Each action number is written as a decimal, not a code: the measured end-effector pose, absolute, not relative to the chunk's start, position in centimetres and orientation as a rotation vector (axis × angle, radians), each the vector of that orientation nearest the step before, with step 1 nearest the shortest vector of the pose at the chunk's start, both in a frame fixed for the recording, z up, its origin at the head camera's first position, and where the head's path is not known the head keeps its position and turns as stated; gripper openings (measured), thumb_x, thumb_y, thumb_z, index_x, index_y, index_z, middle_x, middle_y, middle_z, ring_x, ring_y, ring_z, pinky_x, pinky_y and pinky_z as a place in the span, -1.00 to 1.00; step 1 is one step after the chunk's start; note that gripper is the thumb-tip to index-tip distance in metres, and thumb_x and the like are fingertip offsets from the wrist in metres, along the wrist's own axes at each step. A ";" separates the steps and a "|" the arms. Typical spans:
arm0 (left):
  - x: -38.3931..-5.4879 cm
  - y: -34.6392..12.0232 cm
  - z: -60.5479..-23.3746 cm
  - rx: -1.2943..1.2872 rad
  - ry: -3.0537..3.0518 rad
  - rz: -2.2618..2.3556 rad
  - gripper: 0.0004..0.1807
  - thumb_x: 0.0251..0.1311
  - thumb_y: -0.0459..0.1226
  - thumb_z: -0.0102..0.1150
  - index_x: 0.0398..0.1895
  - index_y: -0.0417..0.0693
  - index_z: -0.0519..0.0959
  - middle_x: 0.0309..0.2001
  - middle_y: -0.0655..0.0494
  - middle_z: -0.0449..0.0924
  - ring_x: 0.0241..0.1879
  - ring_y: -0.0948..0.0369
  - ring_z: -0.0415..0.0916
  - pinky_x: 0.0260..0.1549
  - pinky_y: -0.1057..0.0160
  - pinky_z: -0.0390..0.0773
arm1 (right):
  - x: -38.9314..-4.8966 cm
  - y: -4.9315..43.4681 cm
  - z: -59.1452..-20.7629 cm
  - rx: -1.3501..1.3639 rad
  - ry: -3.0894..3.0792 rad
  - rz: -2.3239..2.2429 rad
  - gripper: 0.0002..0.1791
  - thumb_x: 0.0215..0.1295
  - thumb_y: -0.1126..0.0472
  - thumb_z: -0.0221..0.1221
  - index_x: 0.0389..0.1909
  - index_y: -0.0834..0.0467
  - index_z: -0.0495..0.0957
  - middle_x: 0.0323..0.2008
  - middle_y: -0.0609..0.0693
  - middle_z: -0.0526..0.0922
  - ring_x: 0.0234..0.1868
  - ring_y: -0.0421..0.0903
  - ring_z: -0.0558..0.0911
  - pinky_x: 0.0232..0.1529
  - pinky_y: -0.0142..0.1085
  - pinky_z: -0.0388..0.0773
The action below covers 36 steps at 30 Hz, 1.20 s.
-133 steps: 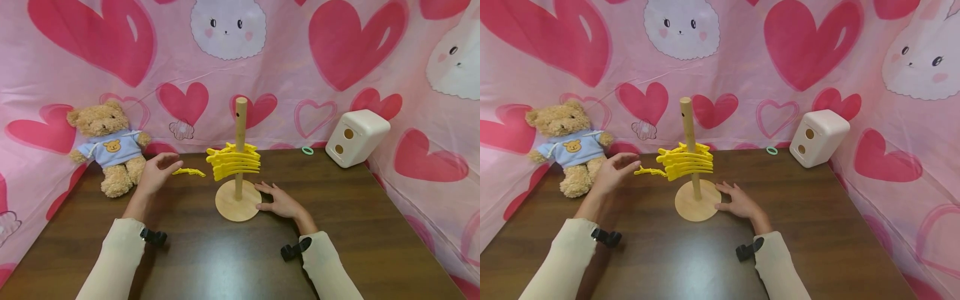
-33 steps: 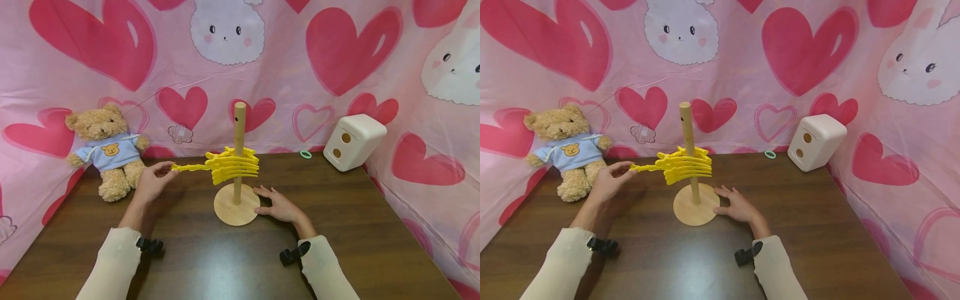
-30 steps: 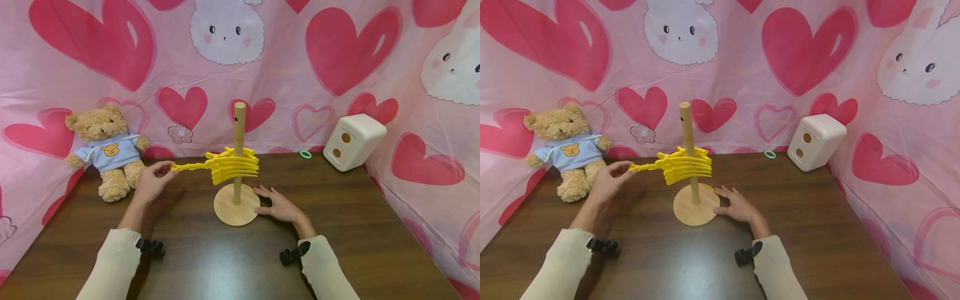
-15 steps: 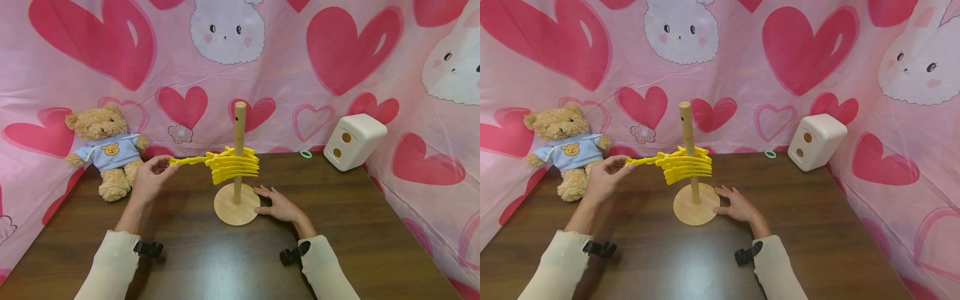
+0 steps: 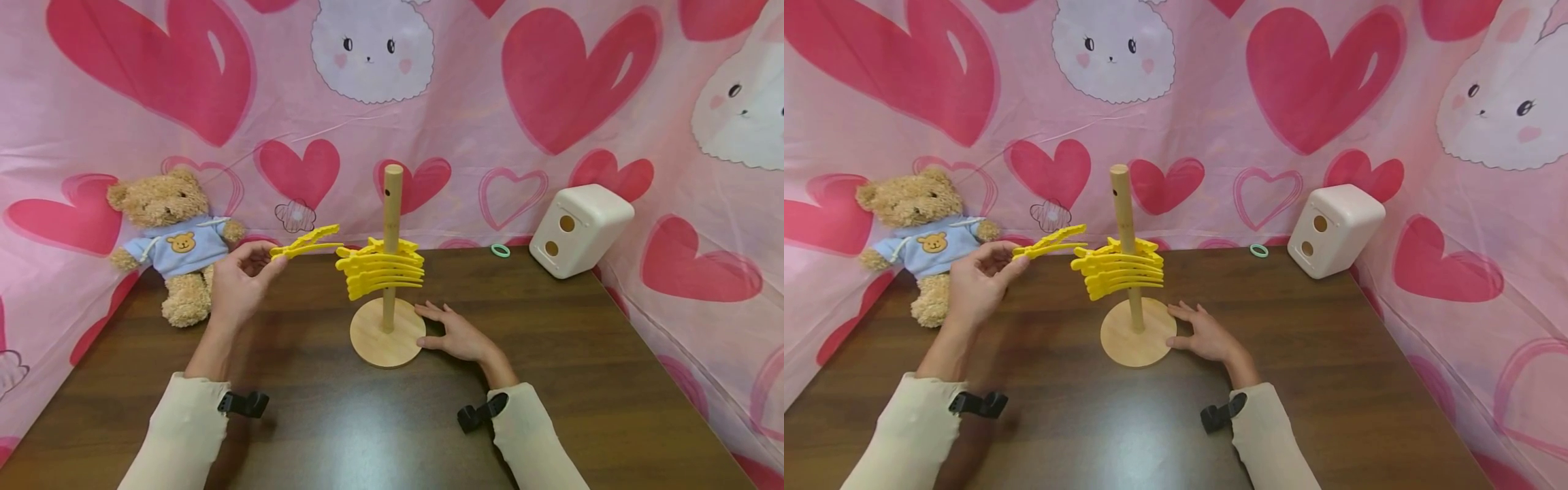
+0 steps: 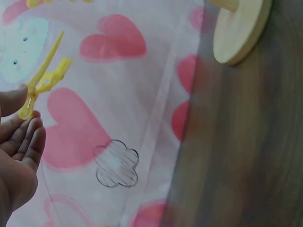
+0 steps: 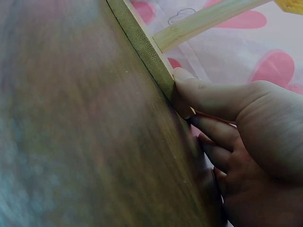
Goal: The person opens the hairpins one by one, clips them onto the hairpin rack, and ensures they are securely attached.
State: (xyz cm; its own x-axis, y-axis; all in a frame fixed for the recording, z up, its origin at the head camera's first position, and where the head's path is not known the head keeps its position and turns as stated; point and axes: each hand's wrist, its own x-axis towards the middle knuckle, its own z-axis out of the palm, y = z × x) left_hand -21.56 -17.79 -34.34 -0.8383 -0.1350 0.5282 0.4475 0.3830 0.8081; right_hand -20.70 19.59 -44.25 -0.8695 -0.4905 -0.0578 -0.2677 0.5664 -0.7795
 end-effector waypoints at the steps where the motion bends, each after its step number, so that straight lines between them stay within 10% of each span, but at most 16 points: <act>1: -21.5 -17.7 -34.2 -0.269 -2.114 -1.473 -0.76 0.15 -0.42 0.45 -0.14 -0.37 0.68 -0.39 0.31 0.57 -0.37 0.37 0.50 -0.34 0.52 0.49 | -20.7 19.6 -44.2 -0.628 2.534 -1.194 -0.23 0.33 0.10 0.35 0.49 0.22 0.30 0.49 0.19 0.26 0.58 0.13 0.00 0.50 0.18 -0.27; 36: -19.0 -13.2 -30.5 -0.527 -1.850 -1.724 -0.80 0.01 -0.64 0.42 -0.25 -0.48 0.70 -0.32 0.08 0.74 -0.42 0.27 0.63 -0.32 0.42 0.63 | -20.9 19.8 -44.4 -0.650 2.547 -1.167 -0.23 0.34 0.09 0.34 0.49 0.21 0.29 0.50 0.19 0.25 0.58 0.11 0.00 0.51 0.16 -0.26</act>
